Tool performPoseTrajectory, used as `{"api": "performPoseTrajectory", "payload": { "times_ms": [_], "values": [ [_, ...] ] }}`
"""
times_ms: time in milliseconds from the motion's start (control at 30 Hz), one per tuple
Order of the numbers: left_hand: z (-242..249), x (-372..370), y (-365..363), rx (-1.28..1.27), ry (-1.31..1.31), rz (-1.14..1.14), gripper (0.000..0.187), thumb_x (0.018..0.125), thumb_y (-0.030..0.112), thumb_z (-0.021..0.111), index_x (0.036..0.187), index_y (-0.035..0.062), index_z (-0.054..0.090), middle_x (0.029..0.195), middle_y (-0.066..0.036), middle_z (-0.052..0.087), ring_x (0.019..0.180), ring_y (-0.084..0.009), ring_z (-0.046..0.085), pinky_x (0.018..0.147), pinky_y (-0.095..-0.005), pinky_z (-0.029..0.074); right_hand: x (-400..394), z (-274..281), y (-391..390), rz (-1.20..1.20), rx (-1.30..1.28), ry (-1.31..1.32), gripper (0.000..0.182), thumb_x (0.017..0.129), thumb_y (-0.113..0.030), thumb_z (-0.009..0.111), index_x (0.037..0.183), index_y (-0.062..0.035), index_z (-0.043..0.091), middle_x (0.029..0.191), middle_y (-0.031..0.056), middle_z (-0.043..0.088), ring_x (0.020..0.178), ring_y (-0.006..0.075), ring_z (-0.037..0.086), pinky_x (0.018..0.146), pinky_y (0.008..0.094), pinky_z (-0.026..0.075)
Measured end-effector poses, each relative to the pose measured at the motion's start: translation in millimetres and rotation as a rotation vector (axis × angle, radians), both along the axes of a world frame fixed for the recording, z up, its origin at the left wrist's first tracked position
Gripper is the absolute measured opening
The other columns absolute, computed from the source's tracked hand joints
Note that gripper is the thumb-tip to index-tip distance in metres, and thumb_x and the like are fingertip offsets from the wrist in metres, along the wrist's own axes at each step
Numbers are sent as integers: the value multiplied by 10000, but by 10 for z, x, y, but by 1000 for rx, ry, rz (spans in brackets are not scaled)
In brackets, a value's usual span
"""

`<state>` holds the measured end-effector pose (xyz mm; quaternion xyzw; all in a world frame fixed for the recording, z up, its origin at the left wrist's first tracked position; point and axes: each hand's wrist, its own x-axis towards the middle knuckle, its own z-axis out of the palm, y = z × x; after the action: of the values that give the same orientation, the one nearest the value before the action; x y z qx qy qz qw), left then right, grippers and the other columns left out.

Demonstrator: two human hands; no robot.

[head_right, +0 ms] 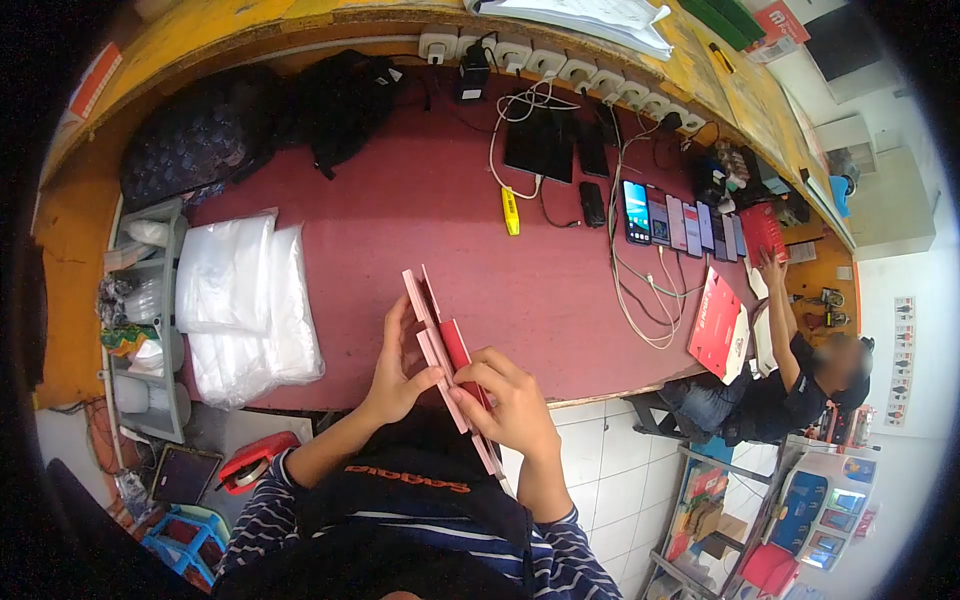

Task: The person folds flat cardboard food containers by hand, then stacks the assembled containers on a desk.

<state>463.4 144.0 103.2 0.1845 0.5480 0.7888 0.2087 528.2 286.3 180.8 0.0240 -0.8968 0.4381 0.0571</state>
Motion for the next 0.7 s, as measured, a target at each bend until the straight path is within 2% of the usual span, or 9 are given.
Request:
{"api": "performPoseTrajectory", "payload": {
  "times_ms": [167, 233, 267, 333, 533, 700],
  "values": [
    [6, -3, -18, -12, 7, -8, 898, 696, 251, 661, 1337, 86, 54, 1307, -122, 156, 1240, -263, 205, 936, -419, 348, 57, -25, -33, -84, -23, -35, 90, 715, -58, 584, 799, -49, 554, 813, 101, 542, 623, 242, 565, 535, 312, 460],
    [17, -1, -17, -24, 1, -12, 898, 697, 252, 660, 1337, 85, 52, 1308, -122, 156, 1241, -264, 205, 937, -418, 346, 67, 3, -114, -303, -264, -81, 87, 717, -39, 553, 803, -44, 548, 863, 111, 541, 654, 250, 580, 546, 325, 474],
    [18, -8, -12, -23, -3, -14, 897, 697, 250, 659, 1337, 86, 52, 1309, -123, 156, 1239, -265, 207, 937, -419, 345, 55, 14, -86, -305, -264, -81, 87, 717, -39, 553, 803, -44, 548, 863, 111, 541, 654, 250, 580, 546, 325, 474],
    [10, -7, -9, -23, -6, -17, 896, 697, 248, 658, 1337, 87, 51, 1310, -124, 155, 1238, -267, 210, 938, -419, 343, 13, 40, -8, 21, 110, -59, 69, 730, -46, 533, 798, -44, 547, 903, 117, 538, 680, 254, 592, 550, 335, 481],
    [-20, 2, -10, -4, -22, -23, 880, 701, 225, 652, 1336, 91, 58, 1305, -123, 158, 1237, -264, 215, 934, -418, 348, -16, 79, -59, 18, 93, -56, 100, 748, -139, 592, 793, -57, 558, 897, 102, 526, 708, 249, 589, 556, 336, 478],
    [-40, 3, -5, 14, -16, -11, 879, 699, 219, 655, 1336, 94, 64, 1303, -121, 159, 1237, -265, 215, 929, -423, 354, -11, 43, -40, 25, 61, -59, 126, 740, -162, 613, 789, -59, 560, 890, 98, 516, 710, 247, 585, 562, 332, 473]
  ]
}}
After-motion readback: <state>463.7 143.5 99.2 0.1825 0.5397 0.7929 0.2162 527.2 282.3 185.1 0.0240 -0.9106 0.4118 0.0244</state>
